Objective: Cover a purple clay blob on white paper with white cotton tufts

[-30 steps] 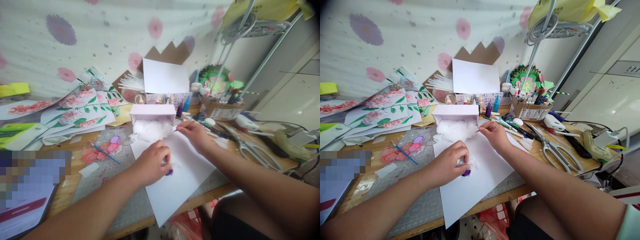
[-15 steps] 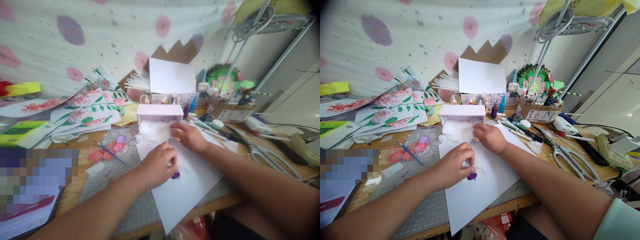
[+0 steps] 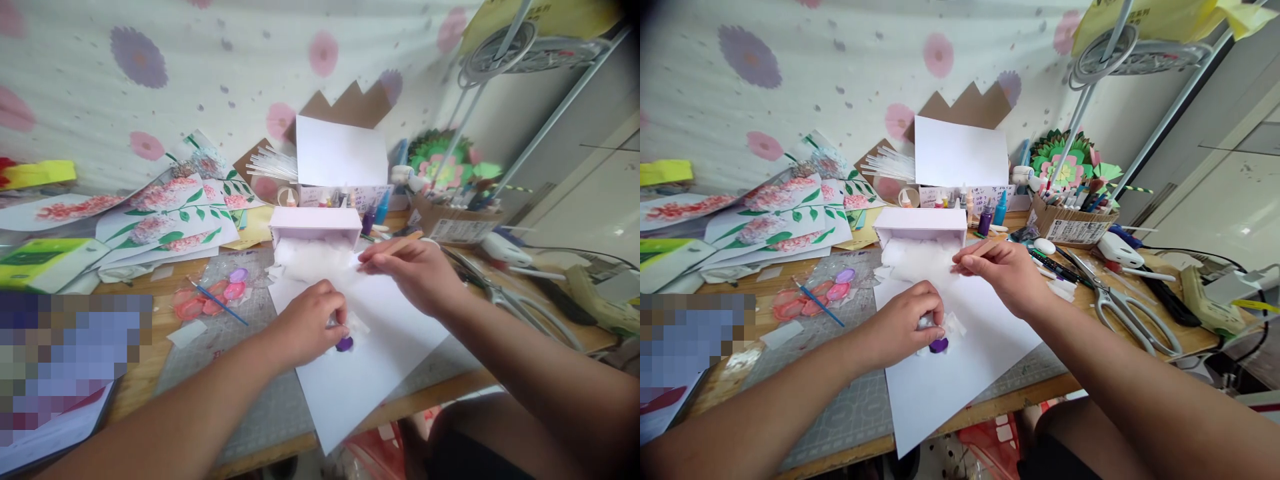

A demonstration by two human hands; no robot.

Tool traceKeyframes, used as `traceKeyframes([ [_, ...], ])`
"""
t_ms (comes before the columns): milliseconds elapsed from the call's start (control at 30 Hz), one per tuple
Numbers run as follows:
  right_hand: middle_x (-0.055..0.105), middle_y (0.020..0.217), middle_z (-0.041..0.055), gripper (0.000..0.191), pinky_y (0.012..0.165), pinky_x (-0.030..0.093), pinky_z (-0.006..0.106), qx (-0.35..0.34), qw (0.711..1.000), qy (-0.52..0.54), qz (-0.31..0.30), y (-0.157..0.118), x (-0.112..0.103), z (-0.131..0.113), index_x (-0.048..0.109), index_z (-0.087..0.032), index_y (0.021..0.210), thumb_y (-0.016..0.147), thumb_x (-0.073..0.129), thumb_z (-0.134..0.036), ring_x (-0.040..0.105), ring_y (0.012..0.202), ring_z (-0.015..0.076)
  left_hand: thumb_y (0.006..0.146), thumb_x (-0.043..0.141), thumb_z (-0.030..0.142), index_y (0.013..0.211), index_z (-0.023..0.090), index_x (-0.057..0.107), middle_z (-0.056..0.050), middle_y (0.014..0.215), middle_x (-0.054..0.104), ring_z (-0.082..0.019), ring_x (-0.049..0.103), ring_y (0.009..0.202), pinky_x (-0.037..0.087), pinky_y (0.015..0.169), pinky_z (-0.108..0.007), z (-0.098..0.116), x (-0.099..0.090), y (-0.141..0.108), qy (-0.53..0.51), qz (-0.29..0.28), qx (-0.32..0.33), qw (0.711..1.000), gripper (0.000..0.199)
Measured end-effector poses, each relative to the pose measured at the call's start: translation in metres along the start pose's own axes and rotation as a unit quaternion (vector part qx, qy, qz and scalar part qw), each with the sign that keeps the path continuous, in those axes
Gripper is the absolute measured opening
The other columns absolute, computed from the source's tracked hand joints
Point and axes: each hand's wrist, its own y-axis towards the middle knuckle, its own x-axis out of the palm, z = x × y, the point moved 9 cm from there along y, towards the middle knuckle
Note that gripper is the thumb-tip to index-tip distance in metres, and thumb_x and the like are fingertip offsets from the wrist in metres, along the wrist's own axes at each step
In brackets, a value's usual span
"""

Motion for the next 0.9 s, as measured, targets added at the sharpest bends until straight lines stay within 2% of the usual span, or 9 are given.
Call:
traceKeyframes([
  [100, 0.068, 0.07, 0.0047, 0.011, 0.065, 0.051, 0.03, 0.12, 0.98, 0.107, -0.116, -0.021, 0.017, 0.014, 0.069, -0.016, 0.08, 0.074, 0.064, -0.024, 0.064, 0.066, 0.0155, 0.071, 0.058, 0.024, 0.074, 0.022, 0.054, 0.002, 0.087, 0.047, -0.012, 0.05, 0.074, 0.041, 0.066, -0.025, -0.002, 0.001, 0.001, 0.006, -0.002, -0.004, 1.0, 0.006],
  [167, 0.068, 0.069, 0.0054, 0.011, 0.066, 0.051, 0.03, 0.158, 0.968, 0.093, -0.172, -0.036, 0.026, 0.022, 0.069, -0.014, 0.079, 0.074, 0.065, -0.024, 0.064, 0.067, 0.0156, 0.069, 0.059, 0.024, 0.074, 0.022, 0.054, 0.002, 0.086, 0.047, -0.013, 0.05, 0.075, 0.04, 0.066, -0.025, -0.002, 0.001, 0.003, 0.014, -0.001, -0.003, 1.0, 0.007],
  [233, 0.068, 0.073, 0.0055, 0.01, 0.067, 0.05, 0.029, 0.164, 0.966, 0.063, -0.188, -0.044, 0.031, 0.027, 0.069, -0.014, 0.075, 0.074, 0.065, -0.023, 0.063, 0.069, 0.0152, 0.069, 0.06, 0.024, 0.073, 0.021, 0.054, 0.002, 0.085, 0.048, -0.013, 0.05, 0.076, 0.039, 0.065, -0.025, -0.002, 0.001, 0.003, 0.022, 0.0, 0.0, 1.0, 0.008],
  [333, 0.067, 0.079, 0.0047, 0.009, 0.069, 0.05, 0.029, 0.137, 0.976, 0.021, -0.168, -0.048, 0.033, 0.03, 0.067, -0.015, 0.073, 0.074, 0.065, -0.023, 0.062, 0.072, 0.0142, 0.07, 0.058, 0.024, 0.073, 0.021, 0.054, 0.002, 0.085, 0.047, -0.013, 0.049, 0.076, 0.039, 0.066, -0.025, -0.001, 0.001, 0.004, 0.028, -0.004, 0.003, 1.0, 0.006],
  [433, 0.066, 0.081, 0.0051, 0.008, 0.069, 0.05, 0.029, 0.08, 0.983, -0.039, -0.162, -0.048, 0.037, 0.025, 0.067, -0.015, 0.076, 0.075, 0.063, -0.023, 0.062, 0.073, 0.0144, 0.07, 0.057, 0.025, 0.074, 0.021, 0.054, 0.002, 0.085, 0.047, -0.013, 0.049, 0.075, 0.039, 0.065, -0.025, -0.001, 0.002, 0.003, 0.032, -0.008, 0.003, 0.999, 0.006],
  [567, 0.066, 0.081, 0.0059, 0.008, 0.069, 0.05, 0.029, 0.02, 0.976, -0.111, -0.185, -0.049, 0.044, 0.013, 0.066, -0.016, 0.079, 0.078, 0.06, -0.02, 0.062, 0.073, 0.0146, 0.069, 0.057, 0.023, 0.073, 0.021, 0.054, 0.001, 0.084, 0.047, -0.014, 0.049, 0.076, 0.039, 0.066, -0.025, 0.0, 0.002, 0.003, 0.033, -0.007, 0.012, 0.999, 0.005],
  [767, 0.065, 0.084, 0.0047, 0.005, 0.073, 0.05, 0.028, -0.019, 0.969, -0.137, -0.203, -0.048, 0.05, 0.005, 0.066, -0.018, 0.078, 0.077, 0.061, -0.017, 0.061, 0.076, 0.0136, 0.07, 0.056, 0.022, 0.073, 0.021, 0.054, 0.002, 0.085, 0.048, -0.014, 0.05, 0.078, 0.039, 0.067, -0.025, 0.0, 0.002, 0.003, 0.025, -0.003, 0.017, 1.0, 0.004],
  [900, 0.064, 0.084, 0.006, 0.008, 0.07, 0.05, 0.026, -0.037, 0.96, -0.167, -0.222, -0.049, 0.055, 0.005, 0.066, -0.016, 0.078, 0.077, 0.059, -0.013, 0.06, 0.075, 0.0132, 0.07, 0.056, 0.021, 0.073, 0.021, 0.054, 0.002, 0.084, 0.048, -0.014, 0.05, 0.077, 0.039, 0.067, -0.025, 0.0, 0.002, 0.003, 0.025, -0.002, 0.021, 0.999, 0.003],
])
